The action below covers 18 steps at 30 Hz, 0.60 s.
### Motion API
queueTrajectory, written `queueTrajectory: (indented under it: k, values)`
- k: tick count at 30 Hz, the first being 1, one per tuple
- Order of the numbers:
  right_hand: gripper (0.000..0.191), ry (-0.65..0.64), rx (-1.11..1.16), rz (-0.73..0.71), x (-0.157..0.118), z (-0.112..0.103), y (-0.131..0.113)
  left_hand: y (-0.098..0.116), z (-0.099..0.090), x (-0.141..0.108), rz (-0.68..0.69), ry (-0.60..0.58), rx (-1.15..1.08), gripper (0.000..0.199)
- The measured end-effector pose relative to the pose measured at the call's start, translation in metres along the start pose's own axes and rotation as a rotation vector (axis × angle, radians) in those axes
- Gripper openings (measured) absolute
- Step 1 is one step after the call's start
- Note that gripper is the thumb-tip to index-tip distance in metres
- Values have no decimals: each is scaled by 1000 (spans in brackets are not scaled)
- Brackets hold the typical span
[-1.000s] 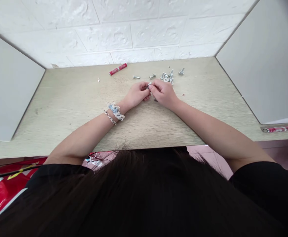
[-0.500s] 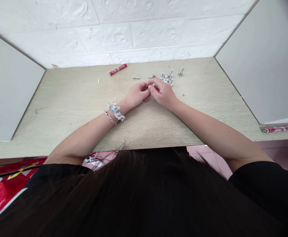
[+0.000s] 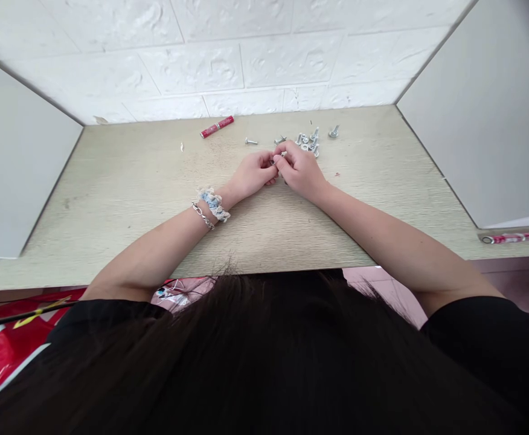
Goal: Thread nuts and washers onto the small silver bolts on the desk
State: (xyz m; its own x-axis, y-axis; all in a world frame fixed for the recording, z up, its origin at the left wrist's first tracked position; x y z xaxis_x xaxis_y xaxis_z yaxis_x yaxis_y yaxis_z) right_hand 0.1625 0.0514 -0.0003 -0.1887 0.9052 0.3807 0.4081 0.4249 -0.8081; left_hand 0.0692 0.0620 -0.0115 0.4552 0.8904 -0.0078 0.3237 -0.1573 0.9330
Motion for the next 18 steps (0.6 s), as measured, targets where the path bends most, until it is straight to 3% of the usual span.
queueTrajectory:
  k: [8, 18]
  values:
    - [12, 2, -5, 9, 1, -2, -2, -2, 2, 2, 33, -9, 70, 22]
    - [15, 2, -81, 39, 4, -5, 1, 7, 2, 1, 174, -10, 403, 14]
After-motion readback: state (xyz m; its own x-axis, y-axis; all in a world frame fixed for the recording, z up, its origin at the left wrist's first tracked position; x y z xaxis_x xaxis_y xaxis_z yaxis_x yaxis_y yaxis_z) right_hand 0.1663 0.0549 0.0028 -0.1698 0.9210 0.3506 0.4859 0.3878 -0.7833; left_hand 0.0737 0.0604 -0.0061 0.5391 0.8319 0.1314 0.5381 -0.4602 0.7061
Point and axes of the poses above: each hand's wrist, its own x-axis towards the middle knuckle, its own z-axis out of the palm, y = z × x, the point moved 10 cm from there along x, towards the middle knuckle, and after that the axes turned 8 degrees about x, right-handed, at the moved point
